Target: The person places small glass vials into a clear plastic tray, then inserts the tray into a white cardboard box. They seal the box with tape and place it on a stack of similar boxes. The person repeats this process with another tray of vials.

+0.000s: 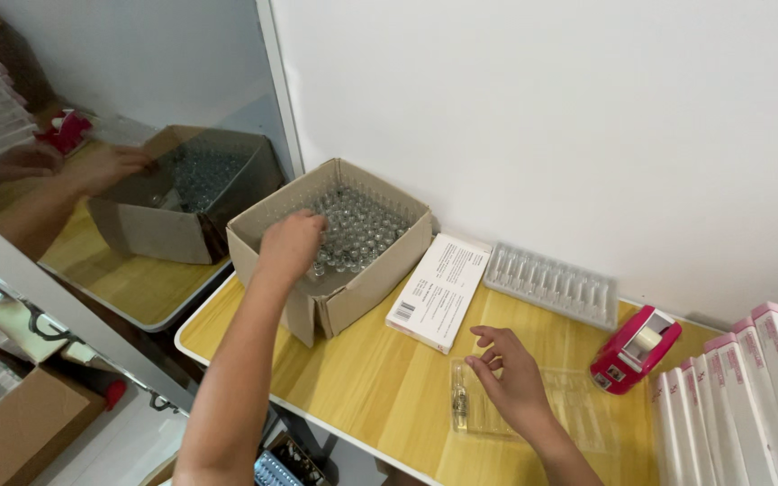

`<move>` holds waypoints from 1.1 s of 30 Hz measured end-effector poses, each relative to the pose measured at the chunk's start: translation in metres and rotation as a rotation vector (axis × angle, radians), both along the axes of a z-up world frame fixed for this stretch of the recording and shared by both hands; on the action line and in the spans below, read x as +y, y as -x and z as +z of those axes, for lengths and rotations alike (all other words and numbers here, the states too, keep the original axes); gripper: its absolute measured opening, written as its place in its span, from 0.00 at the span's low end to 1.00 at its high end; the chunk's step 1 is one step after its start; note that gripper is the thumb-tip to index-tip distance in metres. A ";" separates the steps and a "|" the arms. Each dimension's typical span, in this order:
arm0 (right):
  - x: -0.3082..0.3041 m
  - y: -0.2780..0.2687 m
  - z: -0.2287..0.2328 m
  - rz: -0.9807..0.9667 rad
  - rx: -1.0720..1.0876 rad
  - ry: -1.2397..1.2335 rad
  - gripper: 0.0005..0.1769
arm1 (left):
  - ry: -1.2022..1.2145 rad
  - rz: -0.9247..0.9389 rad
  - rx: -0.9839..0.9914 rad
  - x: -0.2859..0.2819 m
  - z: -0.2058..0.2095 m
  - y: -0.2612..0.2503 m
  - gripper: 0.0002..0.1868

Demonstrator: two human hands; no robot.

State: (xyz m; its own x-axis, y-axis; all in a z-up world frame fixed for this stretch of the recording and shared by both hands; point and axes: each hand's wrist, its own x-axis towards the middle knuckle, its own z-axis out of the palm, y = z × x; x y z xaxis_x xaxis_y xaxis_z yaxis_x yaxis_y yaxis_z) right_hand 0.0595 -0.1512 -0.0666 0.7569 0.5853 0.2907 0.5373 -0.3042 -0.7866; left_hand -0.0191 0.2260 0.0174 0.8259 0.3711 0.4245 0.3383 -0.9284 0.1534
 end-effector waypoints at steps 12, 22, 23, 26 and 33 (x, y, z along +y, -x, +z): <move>-0.001 -0.004 -0.007 0.020 -0.067 0.021 0.23 | -0.173 0.062 0.247 0.033 -0.016 -0.029 0.09; -0.015 0.000 0.023 0.057 -0.084 -0.243 0.27 | -0.058 -0.631 -0.051 -0.145 0.076 -0.013 0.06; -0.019 -0.001 0.024 0.068 -0.098 -0.246 0.29 | -0.025 -0.709 -0.025 -0.166 0.069 -0.019 0.06; -0.029 -0.009 0.022 0.105 -0.055 -0.172 0.26 | 0.063 -0.841 0.073 -0.213 0.041 -0.032 0.09; -0.033 -0.032 0.007 0.185 0.440 0.032 0.16 | 0.411 -0.688 -0.053 -0.228 -0.034 -0.039 0.09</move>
State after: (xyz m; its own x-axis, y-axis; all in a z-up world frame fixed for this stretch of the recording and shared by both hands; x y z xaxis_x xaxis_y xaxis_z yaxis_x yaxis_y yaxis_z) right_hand 0.0916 -0.1841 -0.0599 0.6861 0.7254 -0.0547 0.2028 -0.2629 -0.9433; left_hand 0.0201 -0.0025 -0.0161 0.9088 -0.0783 0.4097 -0.3063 -0.7920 0.5282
